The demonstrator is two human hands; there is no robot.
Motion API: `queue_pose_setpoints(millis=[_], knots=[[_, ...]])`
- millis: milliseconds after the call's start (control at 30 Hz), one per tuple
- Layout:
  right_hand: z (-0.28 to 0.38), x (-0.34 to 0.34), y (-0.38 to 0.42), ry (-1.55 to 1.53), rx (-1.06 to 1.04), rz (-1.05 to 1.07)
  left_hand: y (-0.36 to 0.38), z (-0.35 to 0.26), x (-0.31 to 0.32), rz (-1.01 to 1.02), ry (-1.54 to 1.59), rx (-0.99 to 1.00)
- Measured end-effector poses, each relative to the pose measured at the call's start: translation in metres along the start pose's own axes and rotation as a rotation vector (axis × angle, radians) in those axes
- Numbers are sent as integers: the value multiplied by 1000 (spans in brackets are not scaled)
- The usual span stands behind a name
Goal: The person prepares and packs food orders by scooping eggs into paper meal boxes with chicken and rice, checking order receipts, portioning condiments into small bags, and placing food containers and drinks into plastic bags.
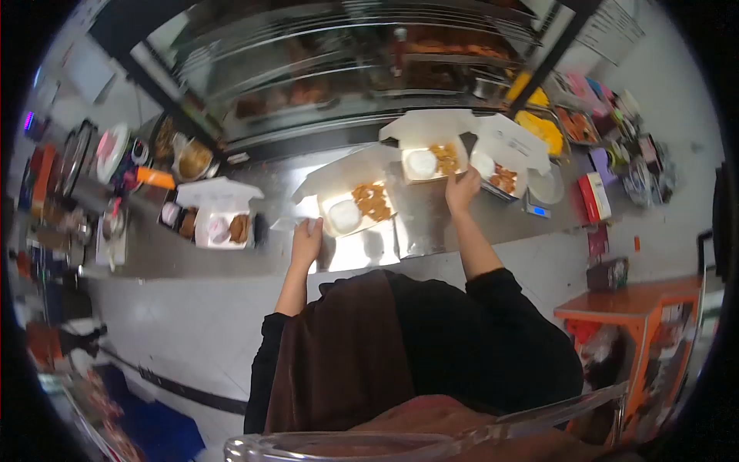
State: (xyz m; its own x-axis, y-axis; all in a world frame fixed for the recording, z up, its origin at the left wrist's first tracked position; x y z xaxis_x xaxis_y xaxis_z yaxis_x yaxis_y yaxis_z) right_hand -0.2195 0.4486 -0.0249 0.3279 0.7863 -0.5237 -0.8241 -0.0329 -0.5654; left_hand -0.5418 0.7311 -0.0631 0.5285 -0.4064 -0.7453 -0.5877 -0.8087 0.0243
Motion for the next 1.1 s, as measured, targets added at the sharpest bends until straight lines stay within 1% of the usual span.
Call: queue_pose_setpoints(millis=[100,133,200,233,300,367,433,467,567,600,667,767,867,900,967,1000,1100], knots=[[-18,19,-8,-38,22,65,-10,-63,6,196,-22,45],[-22,17,-11,-42,76,66,-17,-58,14,44,18,148],[-29,14,-13,-57,182,73,-32,-28,31,-67,-118,166],[-31,13,-13,-65,200,98,-36,-18,30,-127,-184,171],[-34,15,-10,-85,231,158,-33,-10,21,-168,-167,166],[-31,15,-6,-79,260,145,-27,-3,7,-205,-180,179],[-22,10,-3,-32,276,135,-22,7,-7,-179,-258,94],[-18,11,-3,-85,294,197,-19,12,-12,-169,-297,46],[-4,12,0,-205,93,268,-9,19,-26,-179,-246,49],[-4,13,1,-213,104,302,-5,20,-28,-222,-250,70],[0,15,10,-230,124,373,-3,28,-28,-232,-287,61],[11,17,33,-280,-17,371,-2,37,-28,-245,-299,51],[26,3,53,-237,50,305,-3,47,-25,-239,-271,54],[12,14,55,-225,245,340,-4,47,-24,-234,-257,57],[-27,40,75,-196,646,403,0,34,-31,-194,-210,-12],[-26,44,69,-261,601,445,2,30,-33,-171,-188,-42],[-31,52,56,-32,490,683,-9,51,-27,-159,-234,1]])
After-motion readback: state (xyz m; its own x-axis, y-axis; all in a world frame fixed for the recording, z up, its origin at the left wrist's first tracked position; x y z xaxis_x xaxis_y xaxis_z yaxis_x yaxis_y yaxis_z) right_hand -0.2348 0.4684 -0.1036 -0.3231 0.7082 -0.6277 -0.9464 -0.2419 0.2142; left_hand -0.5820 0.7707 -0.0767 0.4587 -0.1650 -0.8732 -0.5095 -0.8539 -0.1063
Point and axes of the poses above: each hand's wrist, its own y-axis away from the middle knuckle, its own x-axis out of the palm, z = x × y, the point moved 7 cm from there along -y, towards the middle knuckle, and after that the axes turned 7 degrees about -y, right-handed, at the moved point
